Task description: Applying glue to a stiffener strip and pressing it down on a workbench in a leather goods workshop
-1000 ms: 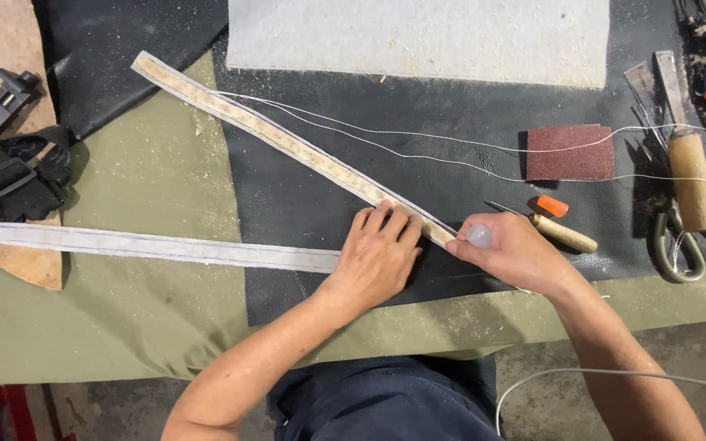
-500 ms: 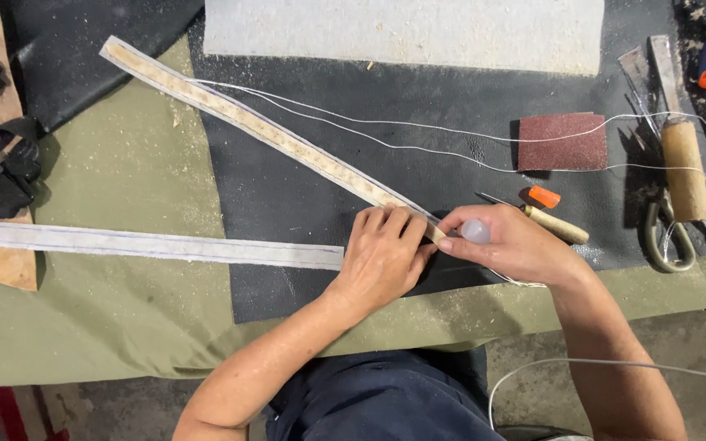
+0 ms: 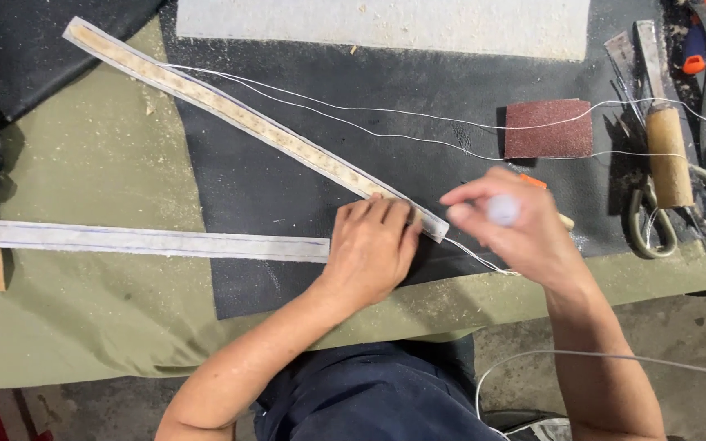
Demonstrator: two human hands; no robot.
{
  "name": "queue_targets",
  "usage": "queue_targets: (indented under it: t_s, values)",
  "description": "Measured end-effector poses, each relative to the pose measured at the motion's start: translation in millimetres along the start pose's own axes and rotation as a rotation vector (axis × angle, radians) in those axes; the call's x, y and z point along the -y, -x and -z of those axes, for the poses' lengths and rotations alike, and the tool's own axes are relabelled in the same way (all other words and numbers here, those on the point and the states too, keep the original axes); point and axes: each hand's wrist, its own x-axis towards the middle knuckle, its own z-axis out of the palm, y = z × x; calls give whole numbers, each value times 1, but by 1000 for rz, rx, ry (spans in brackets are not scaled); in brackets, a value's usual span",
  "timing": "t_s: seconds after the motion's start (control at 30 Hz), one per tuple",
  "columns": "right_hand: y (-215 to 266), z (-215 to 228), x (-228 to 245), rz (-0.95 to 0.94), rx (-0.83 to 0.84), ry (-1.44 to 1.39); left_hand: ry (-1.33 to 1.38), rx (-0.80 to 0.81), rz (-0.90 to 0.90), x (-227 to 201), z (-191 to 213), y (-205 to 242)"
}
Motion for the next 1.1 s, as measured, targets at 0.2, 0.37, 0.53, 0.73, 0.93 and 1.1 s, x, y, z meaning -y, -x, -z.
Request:
queue_targets:
  t_s: [0.2, 0.37, 0.53, 0.73, 0.93, 1.1]
  values:
    - [6, 3, -10, 126, -229, -42, 289, 224, 121, 11, 37, -14]
    - [-1, -24, -35, 258, -274, -108, 404, 257, 139, 12, 52, -16]
    - [-8, -39, -41, 372, -295, -8, 422, 283, 131, 10, 65, -22]
    - [-5, -43, -54, 401, -304, 61, 472, 282, 128, 14, 67, -23]
    - [-13, -55, -51, 426, -379, 54, 519, 298, 135, 15, 70, -25]
    - [-9, -56, -51, 438, -425, 49, 527, 297, 148, 17, 72, -25]
